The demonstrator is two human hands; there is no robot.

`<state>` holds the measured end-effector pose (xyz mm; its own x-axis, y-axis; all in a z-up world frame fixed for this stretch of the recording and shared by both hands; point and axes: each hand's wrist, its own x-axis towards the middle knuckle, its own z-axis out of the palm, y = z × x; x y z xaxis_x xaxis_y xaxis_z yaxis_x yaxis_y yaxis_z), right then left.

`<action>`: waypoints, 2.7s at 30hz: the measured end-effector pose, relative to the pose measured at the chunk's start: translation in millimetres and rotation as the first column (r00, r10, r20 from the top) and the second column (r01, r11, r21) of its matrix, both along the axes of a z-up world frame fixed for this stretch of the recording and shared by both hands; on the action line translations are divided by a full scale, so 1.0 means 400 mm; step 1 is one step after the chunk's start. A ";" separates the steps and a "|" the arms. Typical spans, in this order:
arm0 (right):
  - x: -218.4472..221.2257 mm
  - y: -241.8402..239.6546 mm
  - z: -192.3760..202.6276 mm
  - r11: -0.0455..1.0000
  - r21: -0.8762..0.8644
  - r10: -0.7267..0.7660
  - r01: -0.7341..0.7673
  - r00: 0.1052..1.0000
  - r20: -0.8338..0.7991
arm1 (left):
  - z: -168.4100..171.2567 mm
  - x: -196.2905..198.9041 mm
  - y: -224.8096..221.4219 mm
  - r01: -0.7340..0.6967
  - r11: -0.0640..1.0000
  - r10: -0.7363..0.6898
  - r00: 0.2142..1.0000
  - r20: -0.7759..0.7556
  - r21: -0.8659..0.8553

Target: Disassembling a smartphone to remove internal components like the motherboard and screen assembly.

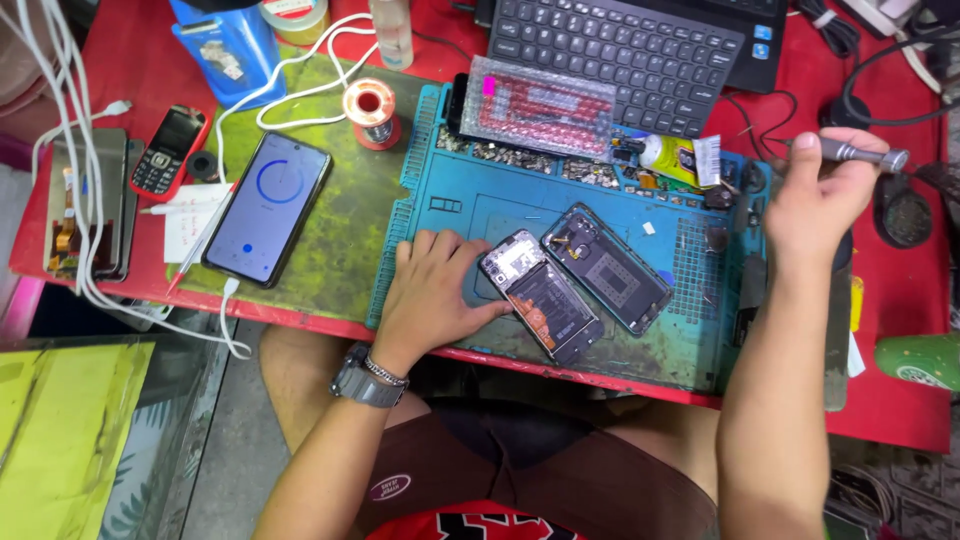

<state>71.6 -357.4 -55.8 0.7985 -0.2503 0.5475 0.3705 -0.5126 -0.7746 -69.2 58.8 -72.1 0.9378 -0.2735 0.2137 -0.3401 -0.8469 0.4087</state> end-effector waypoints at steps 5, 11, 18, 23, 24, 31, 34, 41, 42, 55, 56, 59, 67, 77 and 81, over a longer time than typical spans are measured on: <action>-0.099 0.321 0.091 0.860 0.129 0.505 -0.494 0.860 -0.073 | -0.001 0.003 0.001 0.009 1.000 -0.009 1.000 0.000 -0.003; -0.099 0.458 -0.058 0.706 0.105 0.708 -0.700 0.702 -0.077 | 0.001 0.009 0.003 0.009 0.993 -0.014 0.999 -0.042 -0.116; -0.103 0.447 -0.097 0.713 0.143 0.700 -0.686 0.707 -0.100 | -0.009 0.009 0.004 0.027 0.996 -0.033 0.997 -0.068 -0.086; -0.103 0.451 -0.098 0.709 0.129 0.705 -0.693 0.701 -0.105 | -0.011 0.008 0.002 0.026 0.995 -0.032 0.998 -0.054 -0.092; -0.103 0.452 -0.100 0.717 0.113 0.698 -0.688 0.708 -0.108 | -0.010 0.008 0.002 0.026 0.995 -0.031 0.998 -0.047 -0.095; -0.113 0.456 -0.084 0.725 0.082 0.689 -0.684 0.716 -0.112 | -0.012 0.005 0.000 0.024 0.994 -0.028 0.999 -0.033 -0.106; -0.110 0.455 -0.077 0.718 0.074 0.696 -0.692 0.712 -0.096 | -0.010 0.006 -0.001 0.022 0.994 -0.026 0.999 -0.038 -0.110; -0.117 0.466 -0.061 0.653 0.098 0.757 -0.751 0.650 -0.064 | -0.011 0.009 -0.001 0.024 0.994 -0.030 0.999 -0.044 -0.110; -0.120 0.469 -0.054 0.630 0.105 0.776 -0.769 0.629 -0.053 | -0.011 0.008 0.000 0.025 0.994 -0.030 0.998 -0.049 -0.106; -0.080 0.469 -0.059 0.657 0.132 0.725 -0.742 0.670 0.160 | -0.004 0.002 -0.004 0.028 0.995 -0.029 0.999 -0.018 -0.096; -0.087 0.476 -0.048 0.662 0.125 0.720 -0.739 0.674 0.164 | -0.004 0.003 -0.003 0.031 0.995 -0.031 0.999 -0.008 -0.092; -0.096 0.494 -0.034 0.679 0.097 0.701 -0.728 0.682 0.207 | -0.014 0.001 -0.002 0.040 0.997 -0.039 0.999 0.011 -0.060; -0.134 0.517 -0.025 0.715 0.055 0.669 -0.697 0.704 0.239 | 0.028 0.003 -0.054 0.069 0.991 -0.073 0.997 0.034 0.113; -0.123 0.500 -0.041 0.745 0.117 0.625 -0.656 0.749 0.218 | 0.000 0.016 -0.064 0.035 0.989 -0.045 0.997 0.068 0.142; -0.108 0.484 -0.037 0.743 0.073 0.641 -0.665 0.738 0.211 | 0.004 0.036 -0.066 -0.005 1.000 0.005 1.000 0.009 0.021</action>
